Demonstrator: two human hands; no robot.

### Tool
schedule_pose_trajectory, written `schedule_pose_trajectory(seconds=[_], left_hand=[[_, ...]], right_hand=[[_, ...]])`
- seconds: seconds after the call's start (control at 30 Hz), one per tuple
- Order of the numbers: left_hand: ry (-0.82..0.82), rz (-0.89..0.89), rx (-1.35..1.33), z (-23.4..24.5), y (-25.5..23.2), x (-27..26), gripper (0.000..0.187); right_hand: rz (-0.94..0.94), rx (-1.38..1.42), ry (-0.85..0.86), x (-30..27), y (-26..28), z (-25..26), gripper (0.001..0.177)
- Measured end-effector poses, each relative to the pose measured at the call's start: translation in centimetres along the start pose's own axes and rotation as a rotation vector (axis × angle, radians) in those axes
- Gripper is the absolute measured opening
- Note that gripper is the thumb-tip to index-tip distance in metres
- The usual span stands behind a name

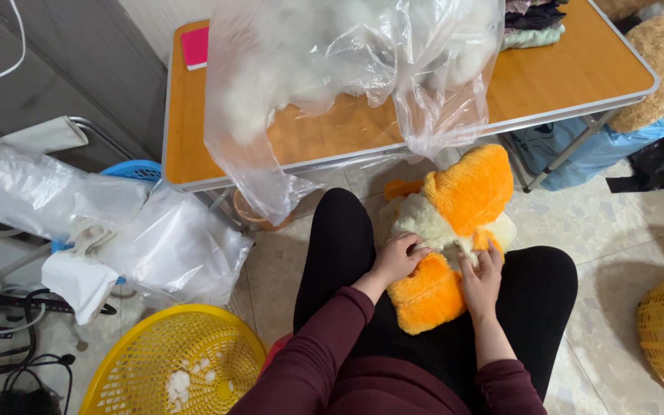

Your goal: The person sits on the floor and stuffs a large orange and white plush toy with white filling material. They repeatedly reach for filling, push it into the opening, and adjust the toy's shape.

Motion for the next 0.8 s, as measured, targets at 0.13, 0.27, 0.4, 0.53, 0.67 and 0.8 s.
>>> schedule_pose_trajectory(seconds=[0.13, 0.27, 0.4, 0.53, 0.67, 0.8], left_hand=[[-0.005, -0.001, -0.011, 0.2, -0.3, 0.3, 0.031], [0.033, 0.041, -0.005, 0.5, -0.3, 0.3, 0.031], [0.041, 0.044, 0.011, 0.3, -0.4, 0.1, 0.031], [0.017, 0.013, 0.014, 0.1, -0.3, 0.2, 0.028], [-0.011, 0.044, 0.008, -0.5, -0.2, 0.1, 0.028], [-0.032, 0.036, -0.008, -0.5, -0.4, -0.1, 0.030]], right_hand=[[0.012, -0.012, 0.011, 0.6, 0.1, 0.0, 0.028], [0.056, -0.045, 0.005, 0.5, 0.0, -0.3, 0.027], [0.063, -0.060, -0.002, 0.3, 0.1, 0.0, 0.027], [0.016, -0.080, 0.026, 0.4, 0.6, 0.2, 0.029], [0.040, -0.073, -0.002, 0.5, 1.2, 0.3, 0.030], [0.036, -0.058, 0.011, 0.4, 1.5, 0.5, 0.032]])
Point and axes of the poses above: each hand's wrist, its own x-axis towards the middle knuckle, its own z-axis out of the back of the hand, y = z × x, the point moved 1 cm from there along x, towards the middle knuckle, and after that the axes turned 12 degrees about -y, right-handed, at the moved point
